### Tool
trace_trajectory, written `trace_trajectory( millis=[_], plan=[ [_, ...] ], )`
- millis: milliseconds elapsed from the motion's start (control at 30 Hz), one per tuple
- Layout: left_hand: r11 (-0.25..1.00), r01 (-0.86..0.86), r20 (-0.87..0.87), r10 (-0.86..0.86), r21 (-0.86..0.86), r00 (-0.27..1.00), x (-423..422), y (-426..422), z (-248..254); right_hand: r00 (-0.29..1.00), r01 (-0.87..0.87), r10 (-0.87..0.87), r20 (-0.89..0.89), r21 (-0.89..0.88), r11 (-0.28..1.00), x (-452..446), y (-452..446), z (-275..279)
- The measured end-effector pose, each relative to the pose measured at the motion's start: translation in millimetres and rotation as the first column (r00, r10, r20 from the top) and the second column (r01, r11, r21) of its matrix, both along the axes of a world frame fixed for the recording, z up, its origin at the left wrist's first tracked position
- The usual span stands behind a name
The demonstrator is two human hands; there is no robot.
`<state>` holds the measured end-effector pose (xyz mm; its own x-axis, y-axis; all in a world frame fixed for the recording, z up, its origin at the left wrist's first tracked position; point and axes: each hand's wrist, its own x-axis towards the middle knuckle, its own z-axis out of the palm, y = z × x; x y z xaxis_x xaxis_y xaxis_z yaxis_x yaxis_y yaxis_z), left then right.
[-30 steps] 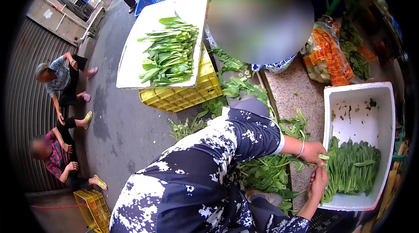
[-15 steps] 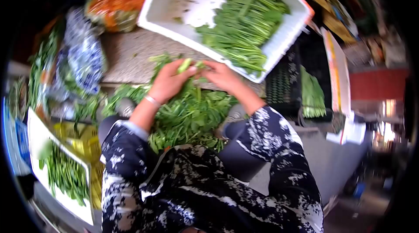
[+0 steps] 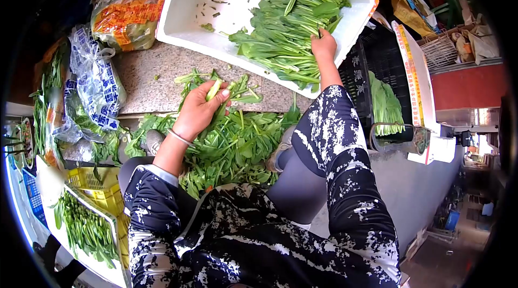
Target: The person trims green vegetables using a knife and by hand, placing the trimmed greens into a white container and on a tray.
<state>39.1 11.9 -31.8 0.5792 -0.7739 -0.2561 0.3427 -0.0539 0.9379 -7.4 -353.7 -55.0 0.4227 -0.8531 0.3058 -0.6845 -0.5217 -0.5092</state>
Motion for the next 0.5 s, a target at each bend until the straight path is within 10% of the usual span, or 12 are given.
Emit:
trace_trajectory(
  millis=[200, 300, 400, 500],
  plan=[
    [1.000, -0.019, 0.043, 0.018, 0.022, 0.999, 0.5, -3.7, 1.6, 0.999, -0.032, 0.026, -0.039, -0.155, 0.987, -5.2, -16.3, 8.5],
    [0.998, -0.043, 0.104, 0.037, 0.056, 0.994, 3.8, -5.0, 1.5, 0.872, -0.104, -0.089, 0.482, 0.358, 0.928, -14.4, -19.2, 31.5],
    [0.992, -0.080, 0.165, 0.063, 0.099, 0.984, 1.4, -7.7, 4.3, 0.807, -0.305, -0.227, 0.545, 0.714, 0.630, -37.4, 0.2, 58.7],
    [0.984, -0.167, 0.532, 0.107, 0.066, 0.840, -4.2, -9.9, 0.8, 0.862, -0.366, -0.053, 0.504, 0.692, 0.623, -55.8, 49.8, 74.3]
  ],
)
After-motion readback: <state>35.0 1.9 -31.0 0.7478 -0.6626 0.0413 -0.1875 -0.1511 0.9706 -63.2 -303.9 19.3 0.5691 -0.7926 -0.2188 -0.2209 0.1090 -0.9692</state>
